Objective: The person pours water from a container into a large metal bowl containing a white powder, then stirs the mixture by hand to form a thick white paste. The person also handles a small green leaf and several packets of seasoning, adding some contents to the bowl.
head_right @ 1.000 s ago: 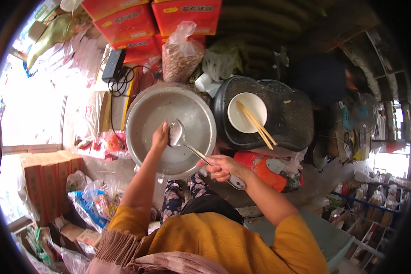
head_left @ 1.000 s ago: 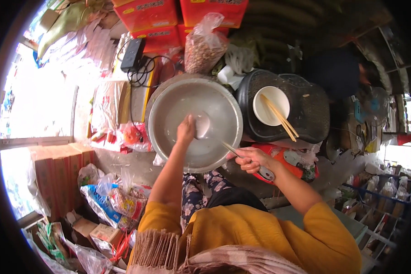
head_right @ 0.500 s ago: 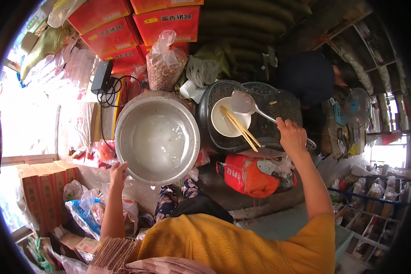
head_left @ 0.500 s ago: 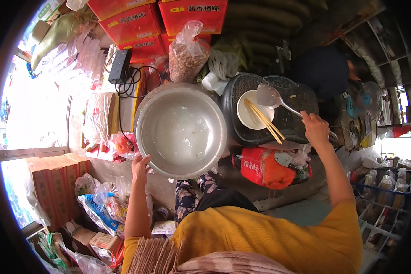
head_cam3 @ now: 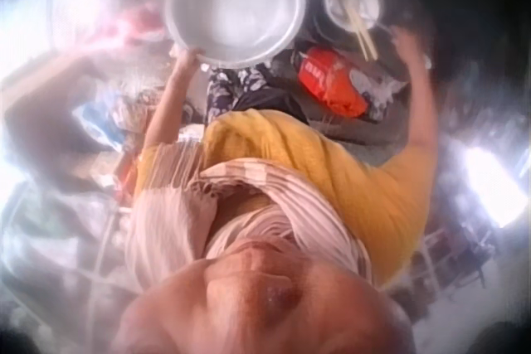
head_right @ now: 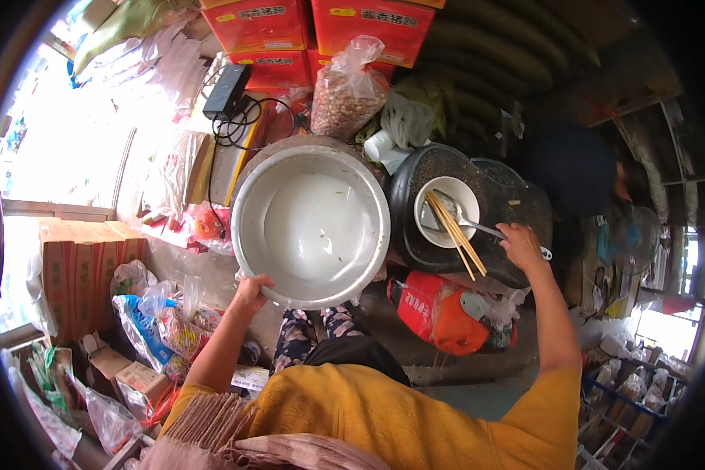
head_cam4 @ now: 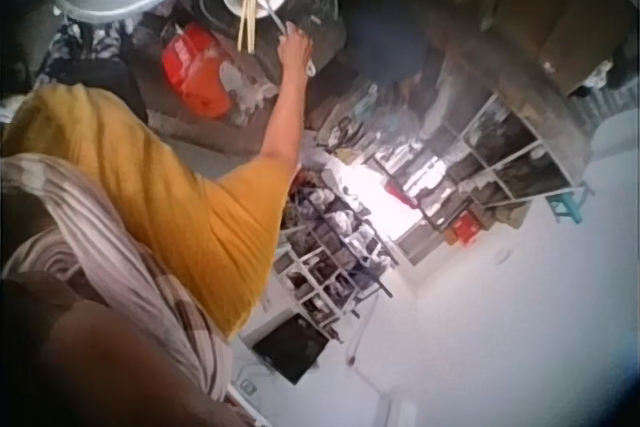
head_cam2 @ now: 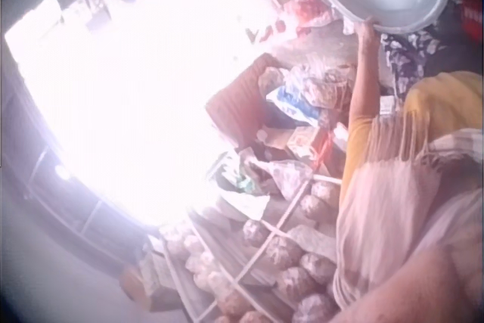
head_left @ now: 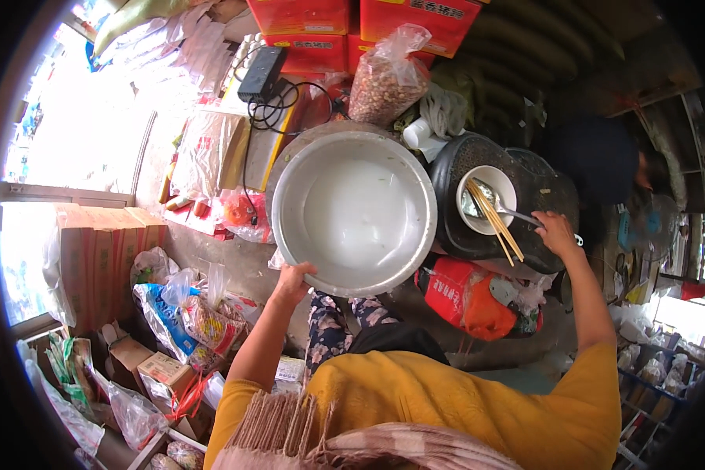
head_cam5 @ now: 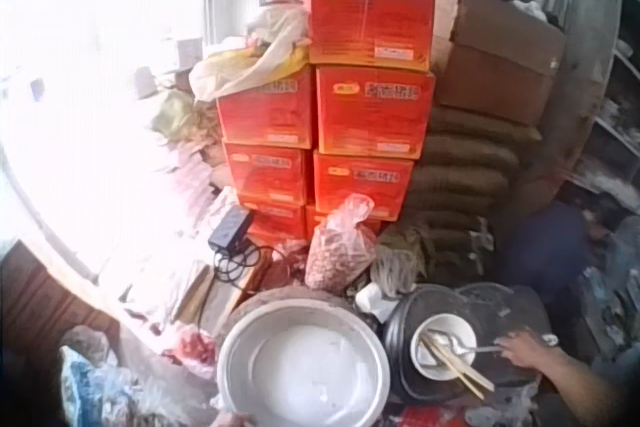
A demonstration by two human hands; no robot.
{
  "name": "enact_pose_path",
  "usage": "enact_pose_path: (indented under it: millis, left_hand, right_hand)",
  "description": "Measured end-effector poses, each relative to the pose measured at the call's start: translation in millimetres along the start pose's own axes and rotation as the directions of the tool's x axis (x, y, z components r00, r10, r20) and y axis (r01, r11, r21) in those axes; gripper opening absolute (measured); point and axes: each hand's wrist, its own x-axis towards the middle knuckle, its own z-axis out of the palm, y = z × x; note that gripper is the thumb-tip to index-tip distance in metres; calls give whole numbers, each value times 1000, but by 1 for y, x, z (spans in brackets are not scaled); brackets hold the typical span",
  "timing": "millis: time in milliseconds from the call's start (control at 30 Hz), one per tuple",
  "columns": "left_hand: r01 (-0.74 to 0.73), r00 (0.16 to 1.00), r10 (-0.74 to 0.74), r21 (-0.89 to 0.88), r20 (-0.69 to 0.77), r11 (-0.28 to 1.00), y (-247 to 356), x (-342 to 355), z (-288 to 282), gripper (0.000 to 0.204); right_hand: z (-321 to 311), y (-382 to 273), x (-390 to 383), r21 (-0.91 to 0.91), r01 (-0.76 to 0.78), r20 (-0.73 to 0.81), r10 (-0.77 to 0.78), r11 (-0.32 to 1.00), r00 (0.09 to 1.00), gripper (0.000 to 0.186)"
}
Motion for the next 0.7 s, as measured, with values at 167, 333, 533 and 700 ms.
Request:
enact_pose_path:
  millis: [167, 333, 533, 700]
  left_hand:
    - [51, 998, -53, -54, -25, 997, 13, -30, 3, 34]
    - [57, 995, -65, -90, -81, 994, 17, -53, -49, 33]
    - [-66, 994, 38, -297, -100, 952, 80, -132, -131, 33]
    - [-121, 969, 39, -329, -245, 937, 137, -176, -258, 48]
  right_hand:
    - [-14, -6, 9, 122, -67, 71, 58, 990, 996, 46]
    - [-37, -37, 9, 145, 65, -248, -27, 987, 968, 44]
    - [-48, -115, 16, 211, -58, -290, 119, 976, 950, 37]
    - [-60, -247, 49, 307, 61, -361, 57, 950, 931, 31]
